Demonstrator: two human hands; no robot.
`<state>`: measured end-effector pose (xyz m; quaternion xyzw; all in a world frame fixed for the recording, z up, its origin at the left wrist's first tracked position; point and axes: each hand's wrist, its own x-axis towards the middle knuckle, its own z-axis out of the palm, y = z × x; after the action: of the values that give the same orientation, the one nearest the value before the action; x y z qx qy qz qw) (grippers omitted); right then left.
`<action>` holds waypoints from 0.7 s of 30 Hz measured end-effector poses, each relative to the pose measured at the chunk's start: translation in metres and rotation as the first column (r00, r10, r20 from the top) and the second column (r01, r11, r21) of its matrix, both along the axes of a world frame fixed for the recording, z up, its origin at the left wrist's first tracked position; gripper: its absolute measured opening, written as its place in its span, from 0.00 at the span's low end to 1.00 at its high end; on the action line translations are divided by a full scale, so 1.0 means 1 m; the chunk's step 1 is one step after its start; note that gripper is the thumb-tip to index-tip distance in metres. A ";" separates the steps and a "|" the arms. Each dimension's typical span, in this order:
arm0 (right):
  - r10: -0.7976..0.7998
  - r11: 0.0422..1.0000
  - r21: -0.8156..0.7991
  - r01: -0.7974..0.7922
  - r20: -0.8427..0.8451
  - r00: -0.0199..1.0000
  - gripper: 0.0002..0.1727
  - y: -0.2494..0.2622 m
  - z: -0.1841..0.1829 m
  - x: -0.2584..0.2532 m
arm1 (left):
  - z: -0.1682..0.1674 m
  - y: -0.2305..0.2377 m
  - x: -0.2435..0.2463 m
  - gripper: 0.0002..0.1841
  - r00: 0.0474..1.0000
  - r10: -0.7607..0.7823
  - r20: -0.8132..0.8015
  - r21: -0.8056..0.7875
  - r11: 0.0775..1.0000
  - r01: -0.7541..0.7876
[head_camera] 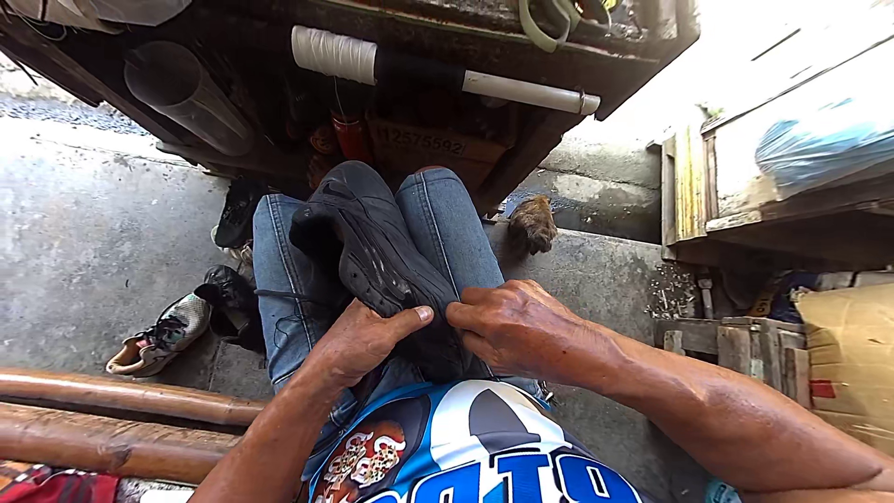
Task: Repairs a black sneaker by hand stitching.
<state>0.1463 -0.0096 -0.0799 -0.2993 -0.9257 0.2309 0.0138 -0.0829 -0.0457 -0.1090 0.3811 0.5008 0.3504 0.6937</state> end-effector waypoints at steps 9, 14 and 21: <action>-0.077 0.996 -0.047 0.073 -0.093 0.993 0.17 0.002 -0.004 0.012 | 0.012 -0.004 -0.084 0.16 0.976 0.155 -0.153 0.421 0.904 -0.078; -0.060 0.997 -0.063 0.054 -0.097 0.993 0.19 0.004 -0.005 0.015 | 0.011 -0.011 -0.173 0.15 0.638 0.561 -0.527 0.556 0.796 -0.240; -0.108 0.992 -0.078 0.099 -0.131 0.985 0.17 0.004 -0.014 0.018 | 0.024 -0.009 -0.106 0.19 0.418 0.377 -0.826 0.492 0.845 0.209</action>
<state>0.1644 -0.0060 -0.0943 -0.3311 -0.8971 0.2822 0.0777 -0.1890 -0.0543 -0.0852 0.6546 0.6958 0.2478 0.1610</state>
